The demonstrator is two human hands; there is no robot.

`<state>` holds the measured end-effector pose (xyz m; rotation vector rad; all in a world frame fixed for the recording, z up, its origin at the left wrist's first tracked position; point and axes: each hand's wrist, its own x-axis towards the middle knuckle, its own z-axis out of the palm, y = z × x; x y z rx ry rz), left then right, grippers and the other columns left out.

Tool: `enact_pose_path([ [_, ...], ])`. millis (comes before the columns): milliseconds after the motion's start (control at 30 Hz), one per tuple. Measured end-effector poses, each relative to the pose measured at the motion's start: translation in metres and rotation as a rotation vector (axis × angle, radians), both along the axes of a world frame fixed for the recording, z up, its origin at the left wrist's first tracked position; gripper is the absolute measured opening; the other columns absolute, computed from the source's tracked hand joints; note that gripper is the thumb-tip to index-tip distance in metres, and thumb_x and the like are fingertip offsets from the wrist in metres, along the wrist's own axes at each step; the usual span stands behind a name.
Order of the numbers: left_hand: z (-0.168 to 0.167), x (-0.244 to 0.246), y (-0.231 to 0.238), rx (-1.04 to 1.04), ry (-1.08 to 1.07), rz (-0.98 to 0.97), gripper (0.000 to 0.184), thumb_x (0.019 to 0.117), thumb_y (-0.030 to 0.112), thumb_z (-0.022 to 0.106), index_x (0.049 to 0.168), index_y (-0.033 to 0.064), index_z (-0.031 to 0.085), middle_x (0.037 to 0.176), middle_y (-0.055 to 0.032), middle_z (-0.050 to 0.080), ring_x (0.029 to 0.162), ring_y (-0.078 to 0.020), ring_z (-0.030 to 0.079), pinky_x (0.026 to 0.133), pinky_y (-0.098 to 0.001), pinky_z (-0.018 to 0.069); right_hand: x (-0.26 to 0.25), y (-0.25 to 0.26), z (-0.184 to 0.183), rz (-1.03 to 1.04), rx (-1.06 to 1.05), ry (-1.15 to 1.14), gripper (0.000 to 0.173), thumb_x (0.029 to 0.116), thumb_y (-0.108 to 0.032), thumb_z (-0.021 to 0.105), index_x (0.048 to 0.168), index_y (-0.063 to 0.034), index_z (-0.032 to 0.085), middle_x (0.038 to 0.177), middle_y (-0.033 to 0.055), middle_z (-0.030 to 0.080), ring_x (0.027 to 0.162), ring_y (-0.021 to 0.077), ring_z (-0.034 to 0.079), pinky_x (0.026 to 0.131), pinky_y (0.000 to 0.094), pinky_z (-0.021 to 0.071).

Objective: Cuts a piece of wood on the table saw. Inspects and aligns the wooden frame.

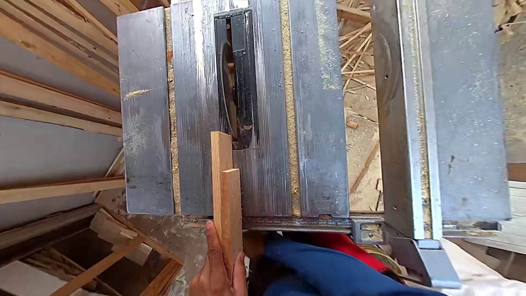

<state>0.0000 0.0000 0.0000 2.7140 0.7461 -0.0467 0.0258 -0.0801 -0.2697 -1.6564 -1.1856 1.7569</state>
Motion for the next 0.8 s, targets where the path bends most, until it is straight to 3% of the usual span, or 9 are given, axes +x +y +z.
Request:
enact_pose_path([
  [33, 0.001, -0.001, 0.001, 0.007, 0.008, -0.005, 0.09, 0.0826, 0.027, 0.076, 0.153, -0.0121, 0.035, 0.111, -0.0195, 0.074, 0.071, -0.0223, 0.075, 0.057, -0.0408, 0.0608, 0.013, -0.029, 0.072, 0.042, -0.018, 0.006, 0.055, 0.0873, -0.044, 0.076, 0.124, -0.0033, 0.068, 0.116, 0.0266, 0.069, 0.113, 0.0469, 0.064, 0.094, 0.071, 0.0479],
  [100, 0.001, 0.002, 0.004, 0.006, 0.029, -0.018, 0.09, 0.0843, 0.029, 0.074, 0.154, -0.0099, 0.034, 0.11, -0.0174, 0.075, 0.073, -0.0224, 0.075, 0.056, -0.0415, 0.0602, 0.05, -0.065, 0.176, 0.143, -0.006, 0.126, 0.04, 0.0929, -0.038, 0.074, 0.115, -0.0047, 0.072, 0.107, 0.0228, 0.071, 0.106, 0.0422, 0.067, 0.091, 0.0671, 0.0501],
  [200, 0.002, 0.009, 0.006, -0.012, 0.063, -0.029, 0.087, 0.0863, 0.029, 0.072, 0.154, -0.0092, 0.034, 0.109, -0.0161, 0.075, 0.074, -0.0228, 0.075, 0.055, -0.0428, 0.0602, 0.102, -0.093, 0.238, -0.12, 0.236, 0.09, 0.028, 0.0985, -0.04, 0.066, 0.101, -0.0135, 0.075, 0.086, 0.008, 0.072, 0.085, 0.0251, 0.071, 0.075, 0.0525, 0.0569],
  [233, 0.003, 0.01, 0.007, -0.015, 0.07, -0.033, 0.086, 0.0866, 0.029, 0.071, 0.154, -0.0092, 0.034, 0.108, -0.0162, 0.075, 0.073, -0.023, 0.075, 0.055, -0.0431, 0.0601, 0.112, -0.095, 0.235, -0.336, 0.373, -0.011, 0.028, 0.0977, -0.043, 0.066, 0.098, -0.0161, 0.075, 0.085, 0.0023, 0.072, 0.083, 0.0171, 0.071, 0.074, 0.0445, 0.059],
  [300, 0.004, 0.013, 0.008, -0.025, 0.069, -0.046, 0.086, 0.0865, 0.029, 0.071, 0.154, -0.009, 0.034, 0.108, -0.0162, 0.075, 0.073, -0.0228, 0.075, 0.055, -0.0436, 0.0602, 0.127, -0.082, 0.208, -0.691, 0.589, -0.144, 0.034, 0.0987, -0.041, 0.067, 0.114, -0.0108, 0.073, 0.112, 0.0061, 0.074, 0.11, 0.0172, 0.07, 0.098, 0.039, 0.0579],
  [333, 0.005, 0.014, 0.008, -0.033, 0.063, -0.052, 0.087, 0.0867, 0.029, 0.072, 0.155, -0.0087, 0.033, 0.109, -0.0162, 0.075, 0.074, -0.0226, 0.075, 0.056, -0.0434, 0.0603, 0.133, -0.075, 0.199, -0.766, 0.657, -0.158, 0.042, 0.0986, -0.04, 0.068, 0.125, -0.0069, 0.068, 0.127, 0.011, 0.07, 0.124, 0.0214, 0.065, 0.108, 0.0405, 0.0535],
  [400, 0.007, 0.017, 0.006, -0.042, 0.058, -0.062, 0.088, 0.0864, 0.029, 0.072, 0.155, -0.0093, 0.032, 0.11, -0.0169, 0.074, 0.077, -0.0229, 0.075, 0.057, -0.0432, 0.0609, 0.137, -0.066, 0.184, -0.779, 0.697, -0.172, 0.058, 0.0971, -0.043, 0.069, 0.139, -0.0048, 0.059, 0.144, 0.0138, 0.06, 0.136, 0.0237, 0.056, 0.116, 0.0403, 0.0468],
  [533, 0.01, 0.023, 0.004, -0.011, 0.059, -0.07, 0.09, 0.0847, 0.029, 0.073, 0.154, -0.0109, 0.032, 0.109, -0.0176, 0.074, 0.078, -0.0214, 0.075, 0.058, -0.0411, 0.0615, 0.124, -0.058, 0.163, -0.74, 0.703, -0.129, 0.081, 0.0915, -0.051, 0.073, 0.149, -0.0006, 0.048, 0.153, 0.0176, 0.051, 0.143, 0.0258, 0.049, 0.122, 0.0406, 0.0401],
  [800, 0.014, 0.036, 0.0, 0.006, 0.007, -0.053, 0.091, 0.0812, 0.025, 0.076, 0.15, -0.0169, 0.034, 0.102, -0.0207, 0.075, 0.07, -0.018, 0.074, 0.057, -0.0368, 0.0616, 0.124, -0.055, 0.15, -0.797, 0.748, -0.057, 0.087, 0.0879, -0.052, 0.076, 0.153, -0.0027, 0.045, 0.157, 0.0203, 0.045, 0.146, 0.0278, 0.046, 0.121, 0.0407, 0.0428],
])
